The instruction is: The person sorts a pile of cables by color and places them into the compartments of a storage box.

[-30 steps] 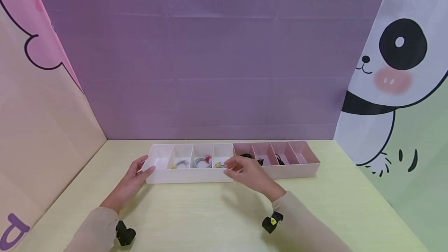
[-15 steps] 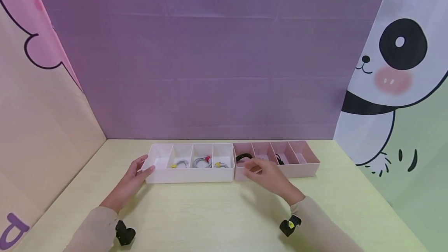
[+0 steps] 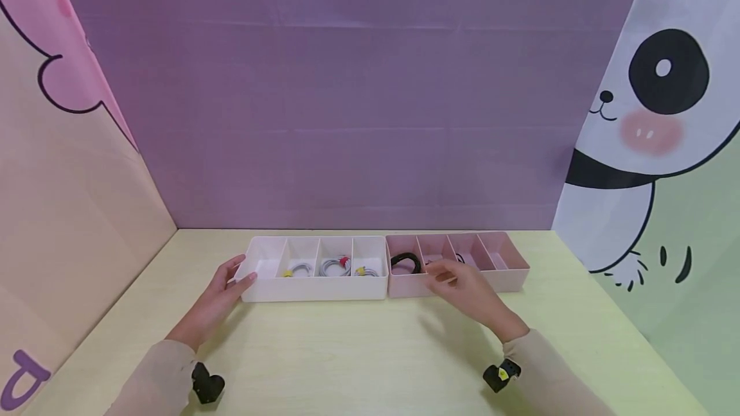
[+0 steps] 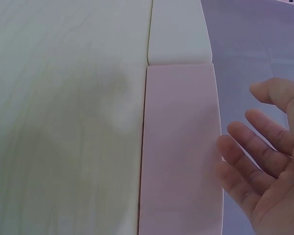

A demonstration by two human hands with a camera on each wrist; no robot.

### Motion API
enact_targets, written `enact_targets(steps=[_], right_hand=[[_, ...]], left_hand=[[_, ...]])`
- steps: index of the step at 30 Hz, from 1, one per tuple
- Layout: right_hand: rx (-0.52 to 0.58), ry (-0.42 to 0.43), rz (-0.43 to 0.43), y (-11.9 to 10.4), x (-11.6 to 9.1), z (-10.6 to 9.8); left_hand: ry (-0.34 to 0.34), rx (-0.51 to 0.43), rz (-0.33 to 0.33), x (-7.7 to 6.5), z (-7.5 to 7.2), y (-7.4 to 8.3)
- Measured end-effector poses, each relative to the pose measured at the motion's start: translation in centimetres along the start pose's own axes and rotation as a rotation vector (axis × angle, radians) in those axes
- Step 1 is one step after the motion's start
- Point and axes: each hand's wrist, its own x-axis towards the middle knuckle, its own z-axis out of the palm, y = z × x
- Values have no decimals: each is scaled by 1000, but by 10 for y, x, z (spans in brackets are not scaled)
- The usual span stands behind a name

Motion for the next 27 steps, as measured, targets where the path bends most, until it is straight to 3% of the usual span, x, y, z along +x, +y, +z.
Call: enact_targets(steps=[12,27], right_hand=[[-53,12,34,9,-10,-12],[-54,48,13,22,-21,-26]], left_hand=[[1,-1,-3,0,0,-2],[1,15,-13,-2,-2,0]])
